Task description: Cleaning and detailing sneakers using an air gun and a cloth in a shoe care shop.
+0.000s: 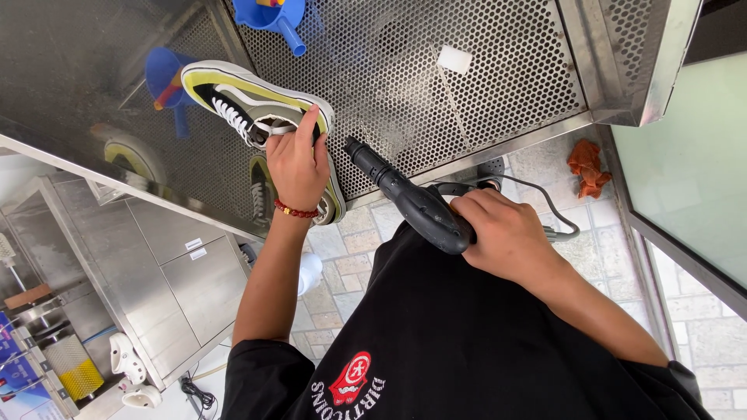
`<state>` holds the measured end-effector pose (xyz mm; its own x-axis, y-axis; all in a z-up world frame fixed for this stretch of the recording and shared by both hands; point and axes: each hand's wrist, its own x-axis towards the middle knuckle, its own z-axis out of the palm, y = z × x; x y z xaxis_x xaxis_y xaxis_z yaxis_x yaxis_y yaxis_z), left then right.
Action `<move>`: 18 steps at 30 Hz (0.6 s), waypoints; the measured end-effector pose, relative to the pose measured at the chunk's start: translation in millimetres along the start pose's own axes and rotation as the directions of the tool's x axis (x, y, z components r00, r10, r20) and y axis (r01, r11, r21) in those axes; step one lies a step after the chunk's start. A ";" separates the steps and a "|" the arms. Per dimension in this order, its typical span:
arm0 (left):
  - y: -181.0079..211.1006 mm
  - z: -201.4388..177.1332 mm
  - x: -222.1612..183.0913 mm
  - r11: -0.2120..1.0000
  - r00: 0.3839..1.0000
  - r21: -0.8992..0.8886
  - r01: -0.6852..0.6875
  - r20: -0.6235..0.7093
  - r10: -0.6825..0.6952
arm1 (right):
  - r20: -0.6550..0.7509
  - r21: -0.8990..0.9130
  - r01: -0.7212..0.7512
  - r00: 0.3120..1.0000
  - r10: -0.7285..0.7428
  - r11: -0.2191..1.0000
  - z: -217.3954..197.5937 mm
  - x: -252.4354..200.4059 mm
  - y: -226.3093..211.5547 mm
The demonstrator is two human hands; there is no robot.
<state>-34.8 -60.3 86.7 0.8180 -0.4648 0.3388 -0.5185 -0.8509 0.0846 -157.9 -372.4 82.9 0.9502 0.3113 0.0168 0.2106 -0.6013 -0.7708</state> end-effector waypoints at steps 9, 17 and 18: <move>-3.1 -0.6 -0.6 1.000 0.999 -0.015 -0.008 -0.037 0.007 | -0.026 -0.007 0.003 1.000 -0.003 1.000 -0.3 0.3 0.1; -0.8 -5.8 2.1 0.999 0.999 -0.030 -0.016 -0.052 0.015 | -0.058 -0.005 0.001 0.998 -0.001 1.000 -2.7 2.3 -1.1; -1.1 -6.2 2.3 0.999 0.999 -0.029 -0.018 -0.052 0.016 | -0.059 -0.005 0.001 0.998 -0.001 1.000 -2.5 2.1 -0.7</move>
